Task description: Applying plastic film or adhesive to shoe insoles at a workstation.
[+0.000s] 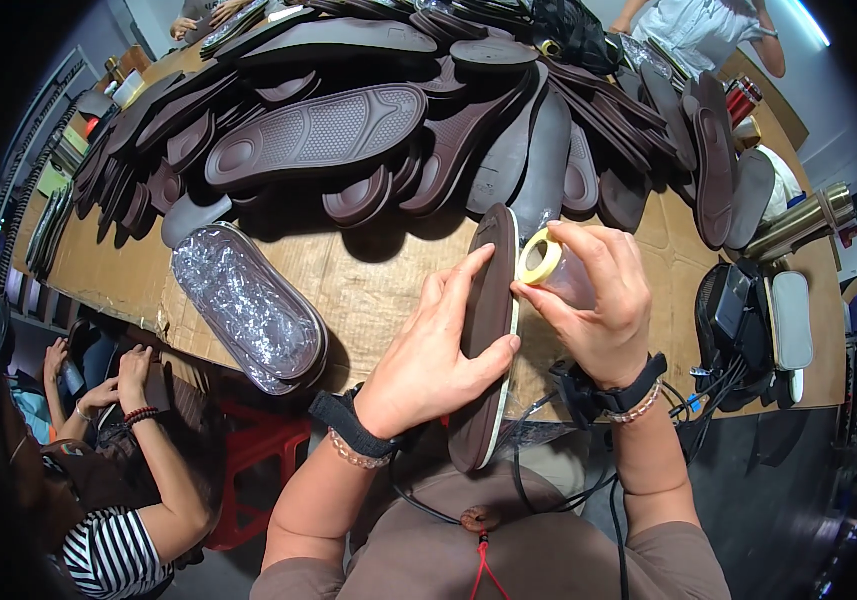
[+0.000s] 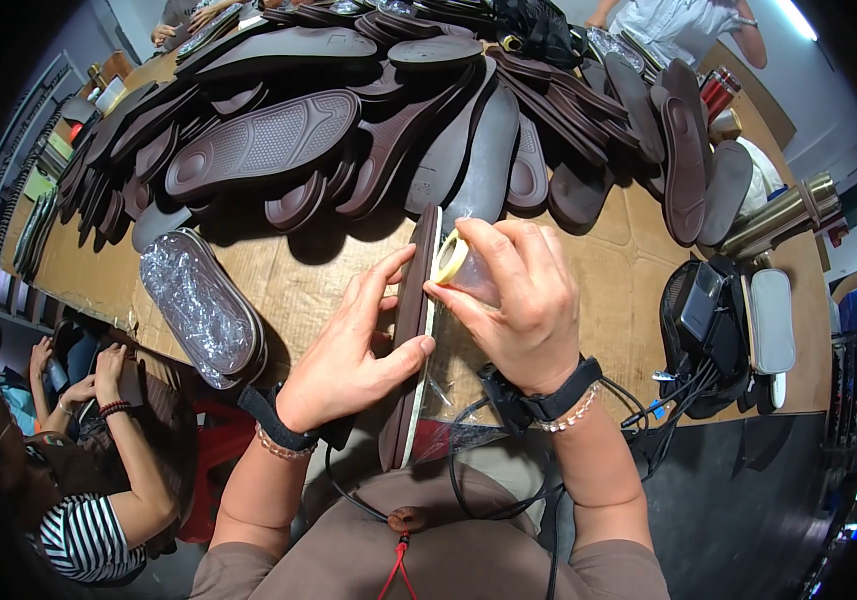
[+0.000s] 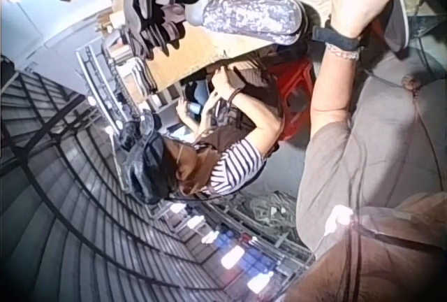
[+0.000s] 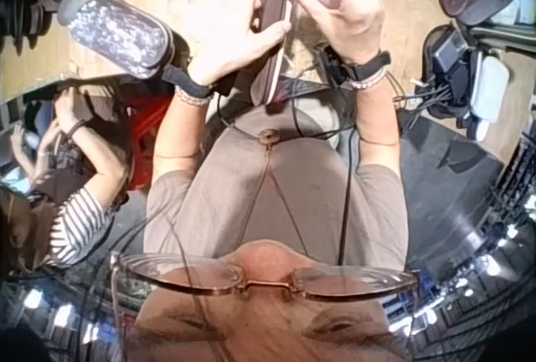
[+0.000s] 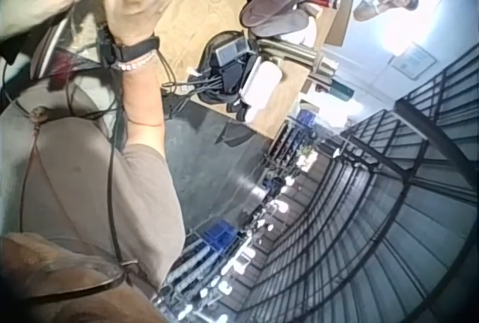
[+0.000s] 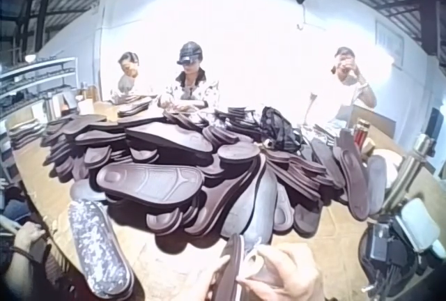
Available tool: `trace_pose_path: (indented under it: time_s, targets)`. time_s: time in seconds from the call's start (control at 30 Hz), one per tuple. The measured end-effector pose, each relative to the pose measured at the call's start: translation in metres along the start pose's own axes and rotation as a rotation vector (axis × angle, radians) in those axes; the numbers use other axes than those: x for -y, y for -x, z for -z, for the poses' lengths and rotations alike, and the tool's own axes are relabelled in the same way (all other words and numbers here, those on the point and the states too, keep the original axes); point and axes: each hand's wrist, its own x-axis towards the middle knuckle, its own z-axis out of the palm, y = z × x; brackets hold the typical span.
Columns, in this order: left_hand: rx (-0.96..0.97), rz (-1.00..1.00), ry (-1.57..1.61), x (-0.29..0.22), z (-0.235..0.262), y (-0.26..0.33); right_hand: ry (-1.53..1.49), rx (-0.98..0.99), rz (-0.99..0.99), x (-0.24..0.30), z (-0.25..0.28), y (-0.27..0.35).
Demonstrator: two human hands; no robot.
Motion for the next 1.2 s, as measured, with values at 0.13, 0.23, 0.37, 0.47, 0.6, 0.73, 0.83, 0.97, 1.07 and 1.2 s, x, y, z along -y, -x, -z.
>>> trace_pose_path:
  time_s: [0.13,0.23,0.37,0.47,0.6,0.73,0.83,0.97,1.07,1.2]
  targets:
    - [0.011,0.029,0.044,0.001,0.000,-0.002,0.006,0.003,-0.004,0.001,0.000,-0.001]
    - [0.002,0.011,0.020,0.008,0.001,-0.007,-0.002,0.007,-0.013,0.004,-0.001,-0.002]
    - [-0.010,0.008,0.046,0.007,0.005,-0.019,-0.005,0.009,-0.008,0.004,-0.002,-0.003]
    - [-0.022,0.033,0.030,0.005,0.007,-0.025,-0.010,0.014,-0.011,0.005,-0.003,-0.002]
    - [0.025,0.058,0.042,-0.004,0.011,-0.030,-0.016,0.057,-0.012,0.002,0.000,-0.004]
    - [-0.007,-0.178,-0.006,0.005,0.004,-0.036,-0.059,0.097,-0.002,-0.002,0.004,-0.008]
    - [0.058,-0.211,0.029,0.010,0.001,-0.040,-0.105,0.121,0.015,-0.002,0.008,-0.010]
    - [0.038,-0.227,0.033,0.014,0.000,-0.041,-0.132,0.175,-0.001,-0.002,0.014,-0.014]
    - [0.021,-0.270,0.038,0.014,0.000,-0.041,-0.151,0.161,-0.004,-0.002,0.013,-0.012]
    - [0.029,-0.273,0.039,0.012,0.000,-0.039,-0.168,0.144,-0.052,0.000,0.010,-0.007]
